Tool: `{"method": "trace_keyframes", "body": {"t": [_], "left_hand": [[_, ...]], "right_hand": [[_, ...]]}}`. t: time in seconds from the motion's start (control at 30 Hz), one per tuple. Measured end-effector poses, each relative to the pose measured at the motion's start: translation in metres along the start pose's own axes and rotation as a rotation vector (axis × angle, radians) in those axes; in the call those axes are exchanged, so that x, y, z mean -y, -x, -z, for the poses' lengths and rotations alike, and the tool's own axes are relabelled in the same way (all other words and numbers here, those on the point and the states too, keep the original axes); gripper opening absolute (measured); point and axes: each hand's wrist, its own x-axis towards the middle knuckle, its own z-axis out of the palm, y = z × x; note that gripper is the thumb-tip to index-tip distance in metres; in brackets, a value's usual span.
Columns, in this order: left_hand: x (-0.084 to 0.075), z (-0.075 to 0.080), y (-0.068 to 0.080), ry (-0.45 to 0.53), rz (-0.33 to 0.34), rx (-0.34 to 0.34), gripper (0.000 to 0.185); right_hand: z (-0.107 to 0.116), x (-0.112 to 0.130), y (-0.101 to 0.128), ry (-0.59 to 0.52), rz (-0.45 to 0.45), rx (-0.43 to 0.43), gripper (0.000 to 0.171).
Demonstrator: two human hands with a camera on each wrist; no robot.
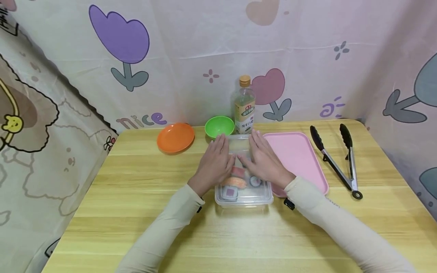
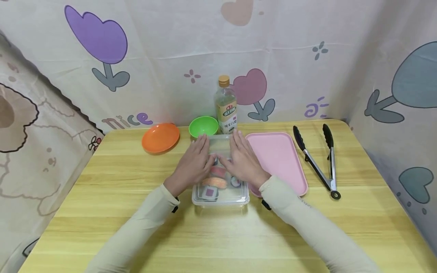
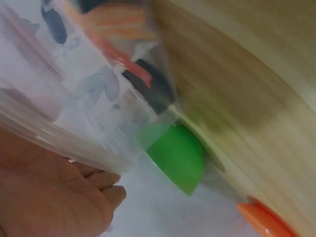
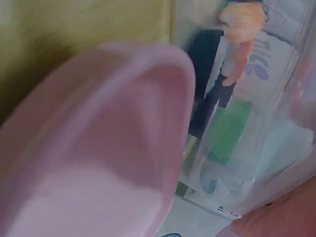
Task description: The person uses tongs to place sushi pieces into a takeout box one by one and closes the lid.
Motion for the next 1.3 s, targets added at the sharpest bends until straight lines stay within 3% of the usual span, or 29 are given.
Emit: {"method": "trace_keyframes", "body": {"t": [0.23,0.53,0.97,1.13,1.3], "left_hand": [[0.001,-0.003,-0.004,-0.031,-0.031,0.014,0.066],[0.004,-0.003,-0.004,-0.068,-0.031,0.049,0.065],[0.008,-0.007,-0.004,-0.065,-0.02,0.042,0.066],[0.007,-0.01,-0.003,-0.041,-0.011,0.011,0.066],[0.006,-0.003,0.004,-0.074,-0.021,-0.082,0.065]], "right_hand": [[0.002,-0.001,-0.001,0.096,0.021,-0.019,0.086],[0.0,0.001,-0.003,0.079,0.009,-0.001,0.088],[-0.005,0.001,-0.006,0.102,-0.002,0.027,0.09],[0.0,0.0,-0.003,0.093,0.036,0.012,0.089],[0.013,-0.002,0.007,0.032,0.033,0.028,0.089]]}}
